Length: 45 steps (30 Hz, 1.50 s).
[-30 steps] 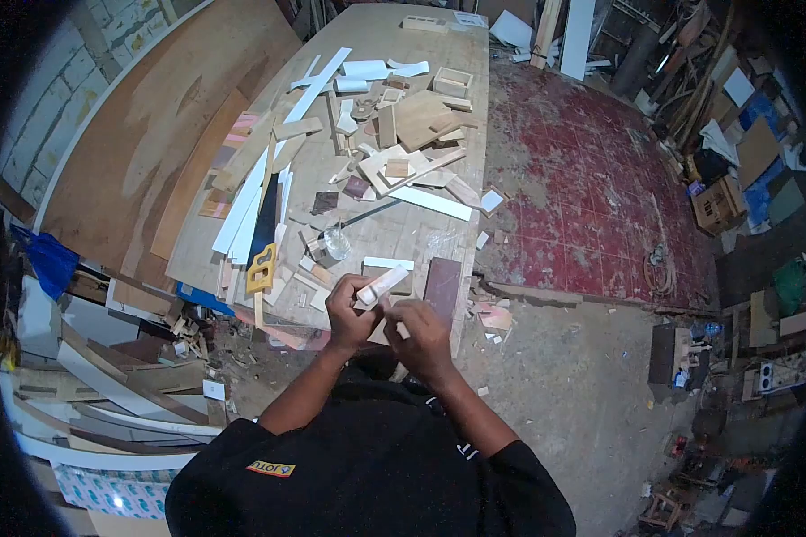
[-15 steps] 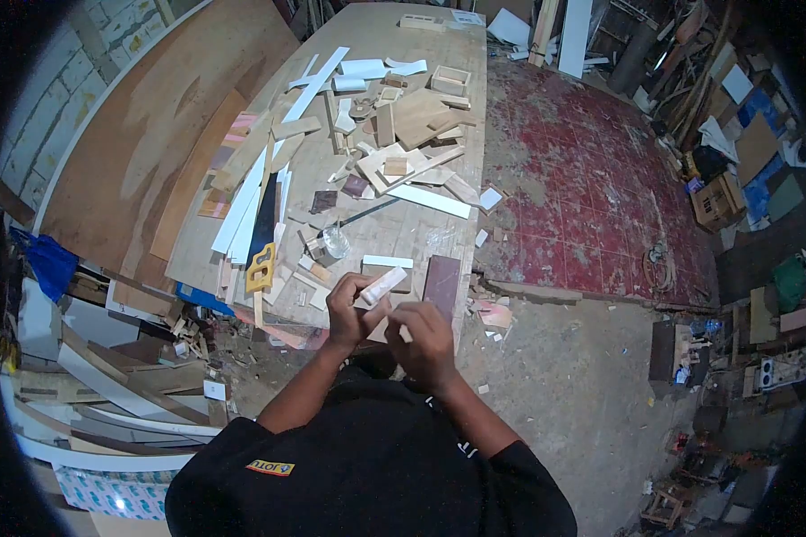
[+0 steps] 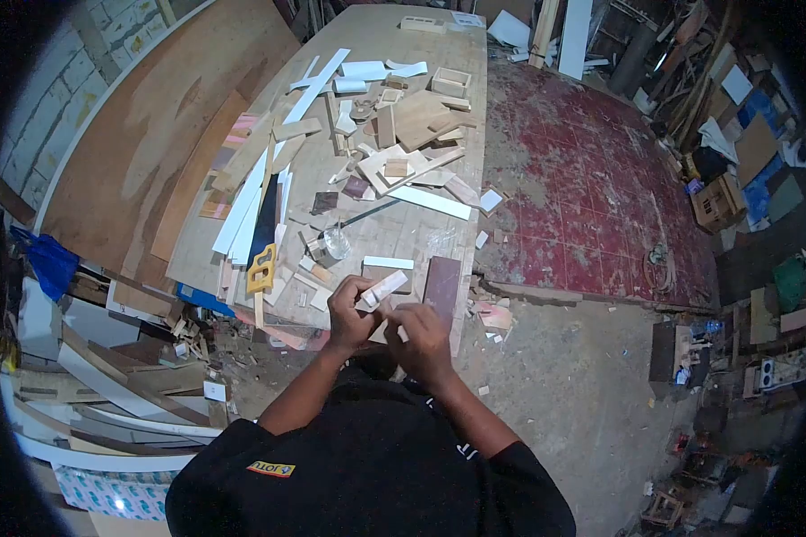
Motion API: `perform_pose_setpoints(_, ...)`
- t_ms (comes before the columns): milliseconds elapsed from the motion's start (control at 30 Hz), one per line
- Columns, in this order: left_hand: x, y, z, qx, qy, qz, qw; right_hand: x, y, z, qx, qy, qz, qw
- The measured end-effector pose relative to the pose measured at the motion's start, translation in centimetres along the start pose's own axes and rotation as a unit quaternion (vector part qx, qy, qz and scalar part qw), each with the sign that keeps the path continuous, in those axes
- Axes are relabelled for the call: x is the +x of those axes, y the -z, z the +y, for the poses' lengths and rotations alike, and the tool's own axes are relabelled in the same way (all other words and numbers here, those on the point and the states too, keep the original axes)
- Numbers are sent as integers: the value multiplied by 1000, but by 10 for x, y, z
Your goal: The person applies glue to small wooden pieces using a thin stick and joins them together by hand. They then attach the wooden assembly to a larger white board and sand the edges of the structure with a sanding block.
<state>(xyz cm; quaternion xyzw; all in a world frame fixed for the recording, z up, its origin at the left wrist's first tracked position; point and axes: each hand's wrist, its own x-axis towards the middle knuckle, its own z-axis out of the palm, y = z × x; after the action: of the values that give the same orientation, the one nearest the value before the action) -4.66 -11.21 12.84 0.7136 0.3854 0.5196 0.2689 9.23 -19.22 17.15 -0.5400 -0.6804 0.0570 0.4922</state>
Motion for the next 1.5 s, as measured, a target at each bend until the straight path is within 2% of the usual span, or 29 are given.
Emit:
perform_pose_setpoints(100,-3,-1,-6,4,5,-14,1000,1,3,-14,34,43,13,998)
perform_pose_setpoints(167,-6,-4,-12,12,20,-24,999,1,9,-12,41,25,14,999)
perform_pose_setpoints(233,-10,-9,-19,-167,175,-55,969,3,16,3,36,-30,34,998)
perform_pose_setpoints(267,-10,-9,-23,-212,225,-84,947,5,19,9,42,-68,49,996)
perform_pose_setpoints(300,-11,-7,-29,-212,225,-83,947,8,22,19,29,-73,62,995)
perform_pose_setpoints(367,-13,-5,-42,-311,269,-118,904,13,28,37,33,-56,95,993)
perform_pose_setpoints(400,-10,0,-35,-357,311,-130,871,14,30,45,56,-81,92,991)
perform_pose_setpoints(433,-8,4,-34,-357,311,-129,871,13,32,51,80,-105,88,987)
perform_pose_setpoints(500,-7,11,-35,-535,392,-187,724,12,33,60,103,-122,89,983)
perform_pose_setpoints(600,-8,17,-38,-567,409,-201,686,12,30,67,77,-87,59,991)
perform_pose_setpoints(633,-9,18,-39,-584,415,-214,664,14,29,64,34,-40,48,997)
perform_pose_setpoints(667,-10,18,-40,-584,415,-213,665,16,26,62,-8,7,36,999)
perform_pose_setpoints(767,-11,21,-32,-570,437,-186,671,14,16,67,2,21,7,1000)
perform_pose_setpoints(900,-9,28,-25,-557,431,-220,675,23,10,67,3,34,20,999)
perform_pose_setpoints(1100,-13,31,-27,-509,414,-227,720,25,-5,86,106,-50,18,993)
perform_pose_setpoints(1200,-13,31,-28,-491,411,-228,734,28,-10,87,70,-12,34,997)
perform_pose_setpoints(1300,-13,31,-30,-485,417,-226,734,29,-20,88,93,-1,37,995)
perform_pose_setpoints(1400,-13,31,-30,-488,423,-219,732,27,-28,92,118,-36,43,991)
perform_pose_setpoints(1500,-12,33,-31,-489,423,-209,734,23,-27,96,103,-32,32,994)
